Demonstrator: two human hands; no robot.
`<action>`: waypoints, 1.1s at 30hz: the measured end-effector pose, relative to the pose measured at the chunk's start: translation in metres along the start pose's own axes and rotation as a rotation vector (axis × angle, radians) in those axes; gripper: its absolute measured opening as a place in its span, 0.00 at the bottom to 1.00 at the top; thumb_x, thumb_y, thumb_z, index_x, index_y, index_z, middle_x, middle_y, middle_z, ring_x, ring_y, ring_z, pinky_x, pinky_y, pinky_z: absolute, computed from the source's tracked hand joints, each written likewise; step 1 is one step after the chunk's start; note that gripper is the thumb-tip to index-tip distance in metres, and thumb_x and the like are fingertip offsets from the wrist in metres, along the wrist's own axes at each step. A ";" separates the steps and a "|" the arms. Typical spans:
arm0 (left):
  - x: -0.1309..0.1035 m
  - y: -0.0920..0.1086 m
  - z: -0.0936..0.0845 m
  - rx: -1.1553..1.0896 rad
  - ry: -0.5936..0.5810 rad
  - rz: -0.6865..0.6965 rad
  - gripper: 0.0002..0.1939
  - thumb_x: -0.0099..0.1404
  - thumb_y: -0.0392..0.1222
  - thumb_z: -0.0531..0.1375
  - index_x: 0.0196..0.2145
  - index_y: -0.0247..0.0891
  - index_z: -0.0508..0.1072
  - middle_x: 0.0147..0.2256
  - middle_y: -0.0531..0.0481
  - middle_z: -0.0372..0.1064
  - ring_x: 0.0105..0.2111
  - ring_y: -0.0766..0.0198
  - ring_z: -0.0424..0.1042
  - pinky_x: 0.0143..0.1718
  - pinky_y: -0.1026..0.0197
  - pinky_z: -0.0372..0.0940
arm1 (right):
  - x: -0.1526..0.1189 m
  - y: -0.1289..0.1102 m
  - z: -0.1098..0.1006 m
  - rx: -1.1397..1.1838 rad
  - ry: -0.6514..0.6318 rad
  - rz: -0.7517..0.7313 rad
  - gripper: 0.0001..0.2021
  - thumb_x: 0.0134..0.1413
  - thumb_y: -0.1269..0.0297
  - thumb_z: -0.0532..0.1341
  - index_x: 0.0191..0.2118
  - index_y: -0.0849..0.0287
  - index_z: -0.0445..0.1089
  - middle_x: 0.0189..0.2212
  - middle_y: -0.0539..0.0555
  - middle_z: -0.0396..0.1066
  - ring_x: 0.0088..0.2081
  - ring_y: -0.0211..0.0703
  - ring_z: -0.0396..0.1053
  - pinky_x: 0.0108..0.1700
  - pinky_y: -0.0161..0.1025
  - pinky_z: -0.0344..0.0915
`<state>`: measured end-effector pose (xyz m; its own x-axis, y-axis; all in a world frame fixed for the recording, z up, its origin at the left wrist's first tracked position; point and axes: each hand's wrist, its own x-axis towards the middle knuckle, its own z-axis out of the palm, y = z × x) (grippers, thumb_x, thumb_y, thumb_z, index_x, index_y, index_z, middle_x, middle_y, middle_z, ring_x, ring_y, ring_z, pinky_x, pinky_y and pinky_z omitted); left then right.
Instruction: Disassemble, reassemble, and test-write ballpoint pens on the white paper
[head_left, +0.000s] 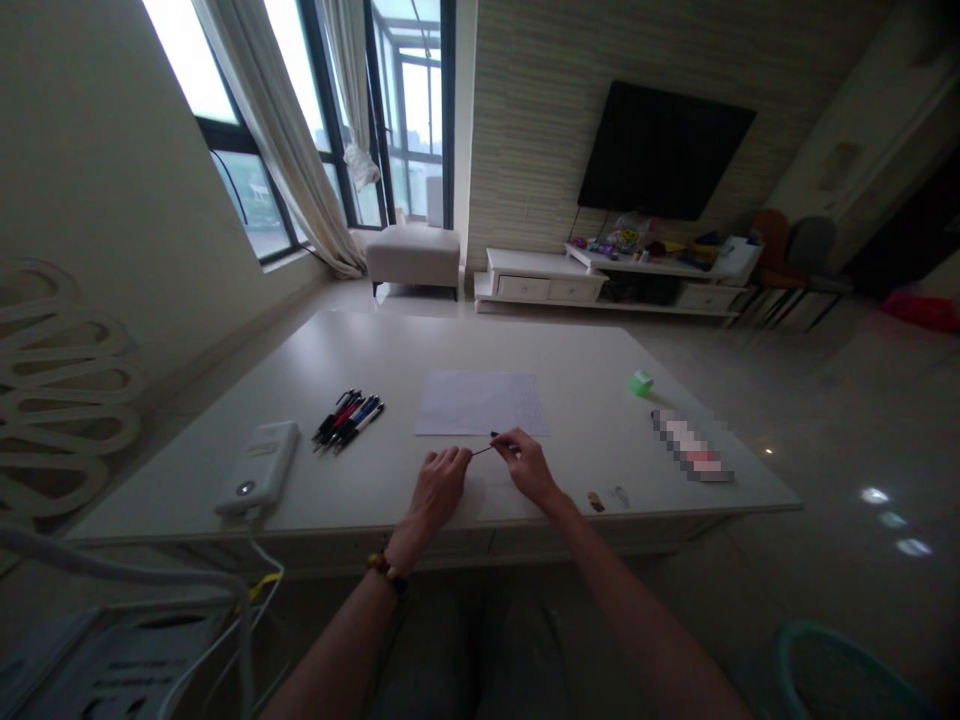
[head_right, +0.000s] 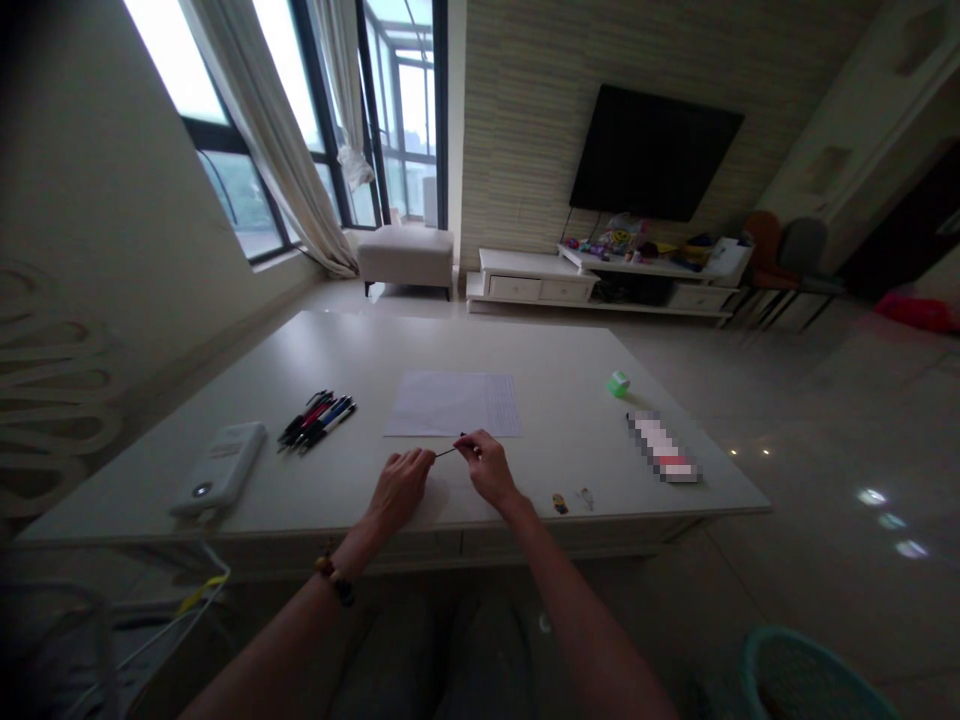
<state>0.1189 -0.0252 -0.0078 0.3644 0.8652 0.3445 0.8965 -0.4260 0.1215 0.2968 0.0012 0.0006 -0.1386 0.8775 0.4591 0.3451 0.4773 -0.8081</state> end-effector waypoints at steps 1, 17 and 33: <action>0.000 0.000 0.000 -0.001 -0.002 0.006 0.09 0.65 0.33 0.46 0.37 0.39 0.64 0.33 0.49 0.66 0.33 0.62 0.65 0.37 0.58 0.53 | 0.000 0.000 0.002 -0.003 -0.010 -0.004 0.07 0.53 0.63 0.57 0.32 0.58 0.72 0.31 0.53 0.71 0.33 0.40 0.68 0.35 0.37 0.65; 0.000 -0.001 0.001 -0.003 0.004 -0.027 0.09 0.64 0.32 0.46 0.37 0.39 0.64 0.34 0.49 0.66 0.34 0.62 0.65 0.37 0.59 0.54 | -0.002 0.046 -0.010 -0.497 0.155 0.059 0.05 0.45 0.62 0.64 0.29 0.56 0.72 0.31 0.57 0.68 0.38 0.48 0.64 0.42 0.44 0.61; 0.000 -0.003 0.004 -0.012 0.015 -0.014 0.09 0.65 0.33 0.47 0.37 0.39 0.64 0.33 0.49 0.66 0.34 0.62 0.65 0.37 0.59 0.53 | -0.004 0.020 -0.035 0.016 0.110 0.145 0.10 0.46 0.57 0.61 0.31 0.59 0.71 0.28 0.53 0.73 0.29 0.41 0.69 0.33 0.38 0.65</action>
<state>0.1176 -0.0231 -0.0121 0.3480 0.8670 0.3565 0.8985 -0.4170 0.1371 0.3368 0.0058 -0.0043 0.0144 0.9270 0.3748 0.3387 0.3481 -0.8741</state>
